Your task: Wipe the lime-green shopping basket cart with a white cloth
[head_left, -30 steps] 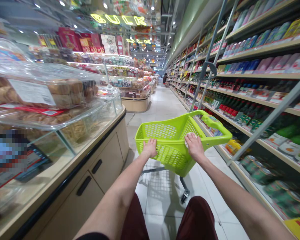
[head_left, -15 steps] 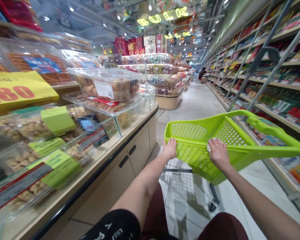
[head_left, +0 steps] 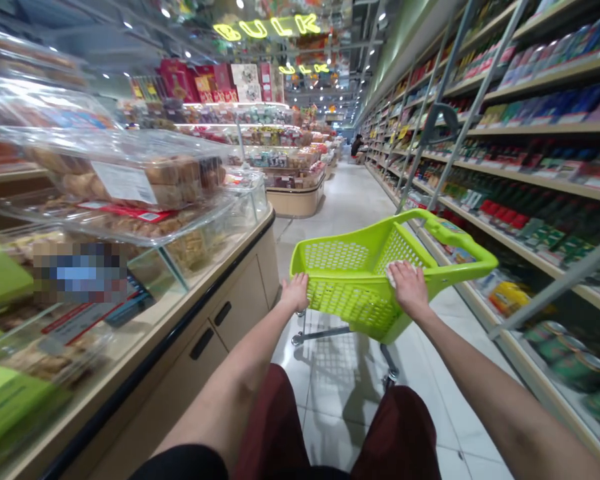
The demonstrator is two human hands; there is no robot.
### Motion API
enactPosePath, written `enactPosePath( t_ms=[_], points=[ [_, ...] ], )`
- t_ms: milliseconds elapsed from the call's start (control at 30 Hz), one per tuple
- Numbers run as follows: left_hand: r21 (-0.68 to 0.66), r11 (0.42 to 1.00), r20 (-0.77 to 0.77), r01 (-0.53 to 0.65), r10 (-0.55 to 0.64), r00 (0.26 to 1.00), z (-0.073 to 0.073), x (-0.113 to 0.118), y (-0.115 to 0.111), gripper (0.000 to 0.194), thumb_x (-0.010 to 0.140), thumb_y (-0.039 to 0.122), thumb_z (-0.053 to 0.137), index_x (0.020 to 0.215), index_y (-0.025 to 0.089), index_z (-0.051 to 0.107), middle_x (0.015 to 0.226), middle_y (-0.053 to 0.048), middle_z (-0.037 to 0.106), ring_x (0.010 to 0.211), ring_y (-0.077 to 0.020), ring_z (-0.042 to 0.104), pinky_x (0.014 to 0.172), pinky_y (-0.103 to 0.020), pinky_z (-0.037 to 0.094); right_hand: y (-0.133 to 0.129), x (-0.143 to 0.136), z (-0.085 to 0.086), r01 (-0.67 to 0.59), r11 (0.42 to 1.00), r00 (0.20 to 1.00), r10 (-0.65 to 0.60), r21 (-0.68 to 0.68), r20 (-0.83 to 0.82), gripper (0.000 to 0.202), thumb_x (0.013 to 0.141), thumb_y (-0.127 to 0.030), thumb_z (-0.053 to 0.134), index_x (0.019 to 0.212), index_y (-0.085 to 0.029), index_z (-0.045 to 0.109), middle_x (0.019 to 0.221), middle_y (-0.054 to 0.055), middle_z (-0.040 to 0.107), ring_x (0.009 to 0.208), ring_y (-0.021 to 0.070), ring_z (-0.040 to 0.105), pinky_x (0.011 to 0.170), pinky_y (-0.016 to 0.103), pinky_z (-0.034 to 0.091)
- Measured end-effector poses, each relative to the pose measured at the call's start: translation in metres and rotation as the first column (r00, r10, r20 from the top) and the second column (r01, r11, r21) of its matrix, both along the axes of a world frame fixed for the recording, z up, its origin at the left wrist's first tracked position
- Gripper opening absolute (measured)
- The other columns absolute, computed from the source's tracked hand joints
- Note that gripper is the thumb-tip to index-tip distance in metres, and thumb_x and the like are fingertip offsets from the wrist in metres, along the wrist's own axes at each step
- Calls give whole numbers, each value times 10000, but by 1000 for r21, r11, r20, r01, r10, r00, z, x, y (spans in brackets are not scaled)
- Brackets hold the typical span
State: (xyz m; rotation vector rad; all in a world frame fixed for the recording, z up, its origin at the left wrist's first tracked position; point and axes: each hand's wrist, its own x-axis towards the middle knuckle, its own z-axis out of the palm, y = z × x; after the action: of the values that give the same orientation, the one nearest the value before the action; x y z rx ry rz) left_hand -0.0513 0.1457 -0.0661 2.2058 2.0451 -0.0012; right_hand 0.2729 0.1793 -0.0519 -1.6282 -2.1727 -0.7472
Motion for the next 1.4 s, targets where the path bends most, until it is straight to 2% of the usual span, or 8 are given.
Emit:
enactPosePath(
  t_ms=[367, 500, 667, 900, 1033, 1200, 1300, 1400],
  points=[
    [134, 991, -39, 2, 3, 999, -11, 13, -42, 749, 664, 218, 463, 1359, 157, 190, 1439, -84, 220, 1317, -246, 160, 1056, -504, 113, -11, -56, -23, -171, 985, 976, 168, -8, -141, 480, 760, -224, 415, 1223, -104, 461, 1251, 136, 466, 1219, 283, 295, 1020, 454, 185],
    [97, 995, -15, -23, 25, 1000, -4, 11, -43, 743, 660, 230, 454, 1351, 142, 196, 1443, -89, 206, 1320, -241, 153, 1053, -494, 139, -7, -54, -23, -231, 972, 968, 227, -29, -111, 474, 765, -212, 411, 1228, -121, 453, 1249, 123, 466, 1216, 265, 303, 1019, 440, 193],
    [57, 997, -10, -44, 45, 999, 4, 17, -44, 734, 676, 304, 463, 1342, 138, 204, 1434, -101, 224, 1309, -259, 181, 1038, -508, 175, -1, -52, -19, -167, 983, 980, 156, -81, -119, 473, 777, -212, 415, 1237, -108, 446, 1257, 126, 464, 1214, 271, 310, 1028, 448, 171],
    [53, 998, 23, -36, 34, 999, -7, 20, -47, 800, 659, 269, 463, 1367, 92, 134, 1462, -88, 120, 1338, -214, 93, 1073, -451, 139, 17, -44, -17, -135, 975, 983, 110, -174, -149, 490, 763, -201, 431, 1240, -89, 441, 1281, 142, 448, 1234, 286, 299, 1029, 451, 198],
    [10, 998, 12, -56, 56, 998, -9, 31, -45, 849, 647, 302, 475, 1372, 65, 105, 1464, -101, 87, 1342, -223, 62, 1076, -452, 124, 12, -72, -27, -179, 965, 967, 137, -189, -217, 499, 757, -174, 425, 1247, -78, 431, 1311, 146, 417, 1255, 281, 278, 1031, 442, 217],
    [6, 1000, 4, 11, -11, 1000, -6, 36, -47, 849, 655, 333, 471, 1371, 66, 100, 1464, -104, 74, 1343, -227, 52, 1070, -479, 125, -2, -120, -49, -396, 901, 903, 349, -174, -251, 567, 724, -150, 455, 1286, -100, 386, 1349, 124, 377, 1289, 248, 221, 1043, 416, 220],
    [-6, 999, -3, 38, -38, 999, -6, 28, -49, 824, 666, 330, 470, 1368, 87, 115, 1464, -103, 79, 1342, -231, 63, 1065, -490, 130, 1, -119, -52, -434, 886, 883, 383, -163, -271, 560, 731, -133, 440, 1288, -126, 387, 1351, 106, 378, 1289, 227, 229, 1041, 404, 229],
    [-13, 1000, -10, 21, -21, 1000, -8, 22, -51, 826, 663, 307, 486, 1370, 106, 109, 1465, -105, 77, 1341, -237, 67, 1058, -502, 134, 8, -103, -49, -324, 940, 898, 267, -112, -350, 508, 771, -145, 404, 1278, -111, 397, 1334, 134, 394, 1268, 248, 272, 1022, 422, 254]
  ],
)
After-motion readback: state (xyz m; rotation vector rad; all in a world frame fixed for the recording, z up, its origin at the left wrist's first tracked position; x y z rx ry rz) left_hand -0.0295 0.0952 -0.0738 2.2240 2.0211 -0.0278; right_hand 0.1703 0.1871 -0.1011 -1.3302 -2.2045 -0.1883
